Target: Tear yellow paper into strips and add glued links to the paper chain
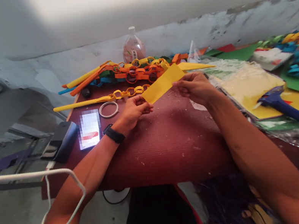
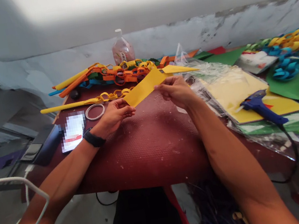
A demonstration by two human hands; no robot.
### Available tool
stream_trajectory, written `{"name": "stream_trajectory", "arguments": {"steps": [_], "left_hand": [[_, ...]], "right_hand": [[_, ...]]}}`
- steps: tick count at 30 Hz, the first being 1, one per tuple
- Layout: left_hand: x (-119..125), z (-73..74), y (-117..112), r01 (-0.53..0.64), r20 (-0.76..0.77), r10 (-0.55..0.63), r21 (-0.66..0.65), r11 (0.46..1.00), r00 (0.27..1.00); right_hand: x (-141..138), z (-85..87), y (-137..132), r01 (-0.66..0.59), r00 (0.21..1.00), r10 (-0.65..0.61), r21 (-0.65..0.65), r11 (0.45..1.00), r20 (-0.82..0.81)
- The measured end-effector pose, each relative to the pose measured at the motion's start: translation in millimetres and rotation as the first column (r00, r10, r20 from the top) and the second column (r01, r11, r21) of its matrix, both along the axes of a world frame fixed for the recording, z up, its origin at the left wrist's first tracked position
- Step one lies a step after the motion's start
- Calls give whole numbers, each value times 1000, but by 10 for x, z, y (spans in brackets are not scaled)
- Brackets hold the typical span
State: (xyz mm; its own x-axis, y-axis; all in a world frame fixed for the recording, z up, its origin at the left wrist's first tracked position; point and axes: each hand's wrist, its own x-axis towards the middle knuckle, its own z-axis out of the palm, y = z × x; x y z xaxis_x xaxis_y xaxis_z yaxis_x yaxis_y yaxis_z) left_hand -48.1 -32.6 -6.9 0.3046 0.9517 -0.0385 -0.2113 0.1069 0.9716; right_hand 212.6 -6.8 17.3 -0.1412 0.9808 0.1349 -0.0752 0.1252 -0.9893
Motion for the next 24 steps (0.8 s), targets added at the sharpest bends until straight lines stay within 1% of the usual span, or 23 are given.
{"name": "stream_trajectory", "arguments": {"steps": [2, 5, 7, 11, 13, 15, 17, 19, 22, 24], "left_hand": [[4, 45, -21, -5, 5, 6, -37, 999, 1000], [18, 115, -51, -19, 1, 19, -78, 997, 1000], [21, 147, -57, -39, -6, 39, -98, 994, 999], [0, 169, -27, -85, -9, 85, -150, 985, 996], [-18, 167, -6, -89, 31, 96, -176, 980, 995], [-34, 162, 8, -65, 93, 85, -195, 979, 992], [-42, 157, 9, -14, 150, 46, -207, 978, 988], [-41, 152, -6, 48, 190, -7, -214, 976, 982], [-28, 149, -45, 136, 217, -90, -212, 968, 972], [-20, 148, -72, 187, 214, -141, -212, 959, 967]], "right_hand": [[64, 16, 22, 37, 999, -36, 22, 999, -20], [114, 12, 51, 60, 997, -59, 38, 997, -43], [169, 8, 77, 106, 993, -103, 53, 993, -56], [331, 41, 121, 231, 968, -222, 67, 971, -113], [341, 59, 117, 250, 959, -239, 58, 967, -151], [260, 57, 85, 205, 970, -196, 49, 977, -145], [112, 33, 32, 101, 991, -98, 25, 995, -91], [-52, -3, -31, -22, 998, 22, -12, 1000, -52], [-234, -57, -105, -184, 982, 183, -22, 983, -53], [-291, -87, -127, -258, 964, 257, -10, 966, -65]]}}
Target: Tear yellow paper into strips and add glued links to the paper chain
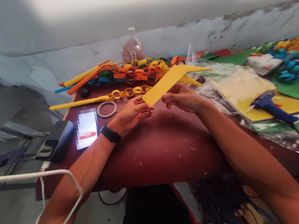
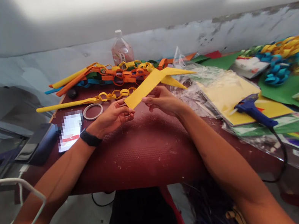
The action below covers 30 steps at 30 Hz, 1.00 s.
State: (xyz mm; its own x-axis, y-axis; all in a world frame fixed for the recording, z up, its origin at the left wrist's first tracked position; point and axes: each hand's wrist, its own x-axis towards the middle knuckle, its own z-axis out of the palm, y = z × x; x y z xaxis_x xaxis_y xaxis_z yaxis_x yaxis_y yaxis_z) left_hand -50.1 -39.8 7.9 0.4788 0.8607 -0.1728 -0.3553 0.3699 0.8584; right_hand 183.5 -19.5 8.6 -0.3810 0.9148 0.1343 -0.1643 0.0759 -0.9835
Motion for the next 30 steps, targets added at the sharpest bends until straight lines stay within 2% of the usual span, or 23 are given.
{"name": "stream_trajectory", "arguments": {"steps": [4, 9, 24, 30], "left_hand": [[4, -8, -33, 96, -11, -96, 13, 995, 995], [-8, -18, -41, 194, -29, -192, 57, 979, 981], [-23, -48, -43, 263, -103, -255, 69, 962, 961], [-41, -65, -33, 308, -117, -299, 66, 949, 947]], "right_hand": [[-18, -36, -5, -76, 996, 76, -6, 997, -37], [-20, -51, -16, -99, 993, 97, -31, 995, -67], [-56, -132, 10, -184, 974, 176, -45, 982, -139], [-79, -62, -49, -167, 980, 156, -85, 982, -126]]}}
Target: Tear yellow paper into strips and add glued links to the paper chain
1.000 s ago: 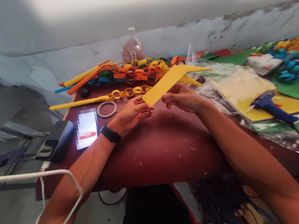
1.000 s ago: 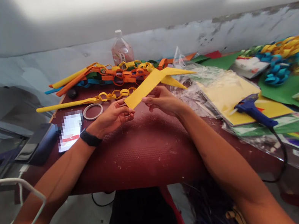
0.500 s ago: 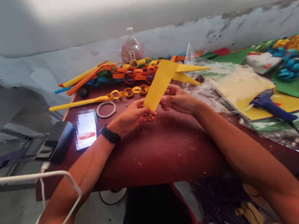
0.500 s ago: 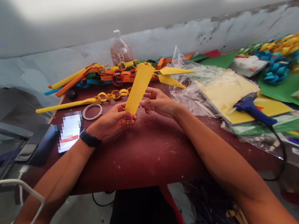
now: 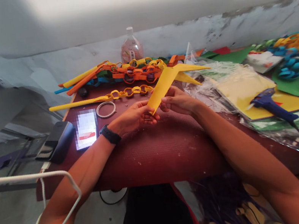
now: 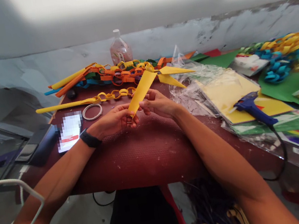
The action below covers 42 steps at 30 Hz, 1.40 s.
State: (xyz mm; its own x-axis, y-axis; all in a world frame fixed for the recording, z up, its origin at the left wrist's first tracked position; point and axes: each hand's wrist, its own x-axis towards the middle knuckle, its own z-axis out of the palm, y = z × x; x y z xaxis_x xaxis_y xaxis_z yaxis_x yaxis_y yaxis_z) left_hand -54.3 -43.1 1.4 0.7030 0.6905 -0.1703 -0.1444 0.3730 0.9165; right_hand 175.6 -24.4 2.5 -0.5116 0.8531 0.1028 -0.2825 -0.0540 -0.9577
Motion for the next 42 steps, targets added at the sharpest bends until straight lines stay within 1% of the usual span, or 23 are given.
{"name": "stream_trajectory", "arguments": {"steps": [2, 4, 7, 9, 11, 16, 19, 25, 31, 36, 40, 42], "left_hand": [[10, -7, -7, -20, -4, 21, 38, 999, 1000], [31, -13, -19, -64, -3, 65, 121, 991, 998], [66, -19, -29, -146, -14, 157, 297, 944, 987], [80, -27, -22, -178, -27, 203, 384, 906, 979], [81, -39, -6, -184, -33, 218, 418, 889, 975], [60, -62, 26, -159, -53, 207, 465, 871, 977], [57, -66, 23, -161, -58, 212, 466, 870, 976], [71, -63, 25, -159, -89, 214, 416, 895, 973], [75, -57, 10, -161, -108, 226, 423, 892, 968], [68, -71, -3, -207, -98, 273, 430, 879, 957], [66, -58, -5, -211, -92, 268, 399, 892, 959], [66, -42, -9, -207, -94, 261, 385, 900, 961]], "right_hand": [[-8, 17, -14, 20, 1000, -20, -8, 1000, 18], [-15, 14, -12, 33, 999, -33, -2, 999, 32], [-30, -17, 8, 34, 997, -35, 22, 999, 64], [-44, -37, 21, 43, 995, -47, 43, 998, 84], [-61, -50, 27, 63, 993, -69, 60, 996, 93], [-84, -43, 25, 101, 988, -110, 81, 992, 106], [-68, -31, 30, 113, 988, -120, 79, 990, 95], [-61, -31, 50, 165, 981, -174, 100, 981, 90], [-73, -50, 56, 170, 979, -181, 109, 979, 95], [-99, -78, 54, 195, 972, -208, 118, 974, 107], [-106, -47, 53, 222, 968, -234, 126, 967, 90], [-79, -14, 61, 258, 962, -266, 114, 959, 63]]}}
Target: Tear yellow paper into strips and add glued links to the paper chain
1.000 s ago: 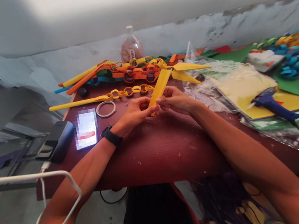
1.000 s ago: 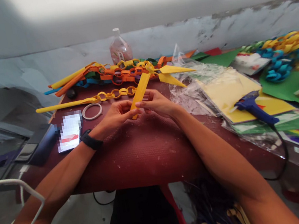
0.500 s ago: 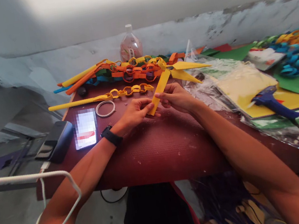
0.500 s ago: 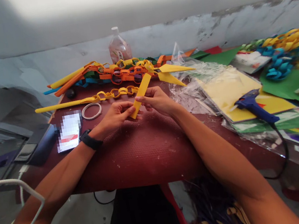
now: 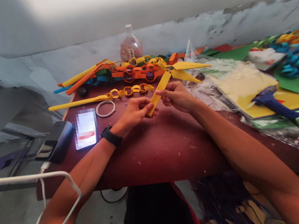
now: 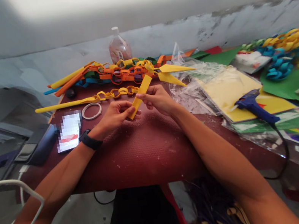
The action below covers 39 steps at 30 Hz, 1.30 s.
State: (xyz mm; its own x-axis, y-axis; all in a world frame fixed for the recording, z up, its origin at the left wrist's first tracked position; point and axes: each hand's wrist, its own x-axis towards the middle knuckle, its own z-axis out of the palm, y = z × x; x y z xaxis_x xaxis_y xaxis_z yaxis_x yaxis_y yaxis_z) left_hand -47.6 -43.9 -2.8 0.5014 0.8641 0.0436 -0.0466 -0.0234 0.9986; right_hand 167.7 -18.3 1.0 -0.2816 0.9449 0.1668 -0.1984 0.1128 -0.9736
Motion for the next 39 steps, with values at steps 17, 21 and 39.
{"name": "stream_trajectory", "arguments": {"steps": [17, 21, 39], "left_hand": [[35, -22, -24, -77, 3, 77, 64, 995, 997], [23, -8, -14, -66, 4, 66, 27, 997, 998], [74, 89, -33, -141, -1, 141, -32, 990, 990]], "right_hand": [[-49, -14, -19, 2, 1000, -3, 60, 998, 17], [10, 3, 10, 58, 998, -57, 63, 996, -27], [-100, -42, -68, -44, 993, 41, 30, 999, 108]]}}
